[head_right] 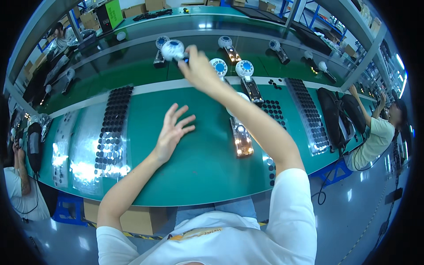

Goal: Assembling small electronic components, including fans and circular parts, onto a base plate on a production line.

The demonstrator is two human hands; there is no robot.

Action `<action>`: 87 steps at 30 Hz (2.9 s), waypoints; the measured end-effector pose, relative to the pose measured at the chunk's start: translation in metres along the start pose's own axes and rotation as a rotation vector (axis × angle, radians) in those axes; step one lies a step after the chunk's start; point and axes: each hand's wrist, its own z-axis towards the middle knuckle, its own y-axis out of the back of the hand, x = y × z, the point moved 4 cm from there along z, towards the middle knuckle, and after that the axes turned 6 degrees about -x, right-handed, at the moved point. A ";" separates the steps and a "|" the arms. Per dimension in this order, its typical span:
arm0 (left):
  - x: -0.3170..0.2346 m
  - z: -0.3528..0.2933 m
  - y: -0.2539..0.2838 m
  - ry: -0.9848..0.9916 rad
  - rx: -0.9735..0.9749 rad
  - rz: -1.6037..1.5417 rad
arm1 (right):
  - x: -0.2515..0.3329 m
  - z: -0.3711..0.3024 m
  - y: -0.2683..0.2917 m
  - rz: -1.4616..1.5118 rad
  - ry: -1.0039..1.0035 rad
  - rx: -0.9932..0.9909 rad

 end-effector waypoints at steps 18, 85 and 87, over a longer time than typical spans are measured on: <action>-0.002 0.000 -0.014 -0.050 0.261 0.551 | -0.250 0.074 0.021 -0.437 -0.404 0.194; -0.003 -0.010 -0.015 0.295 0.180 0.266 | 0.047 -0.140 0.082 0.277 0.002 0.326; -0.004 -0.009 -0.015 0.302 0.194 0.258 | 0.052 -0.135 0.071 0.241 0.062 0.401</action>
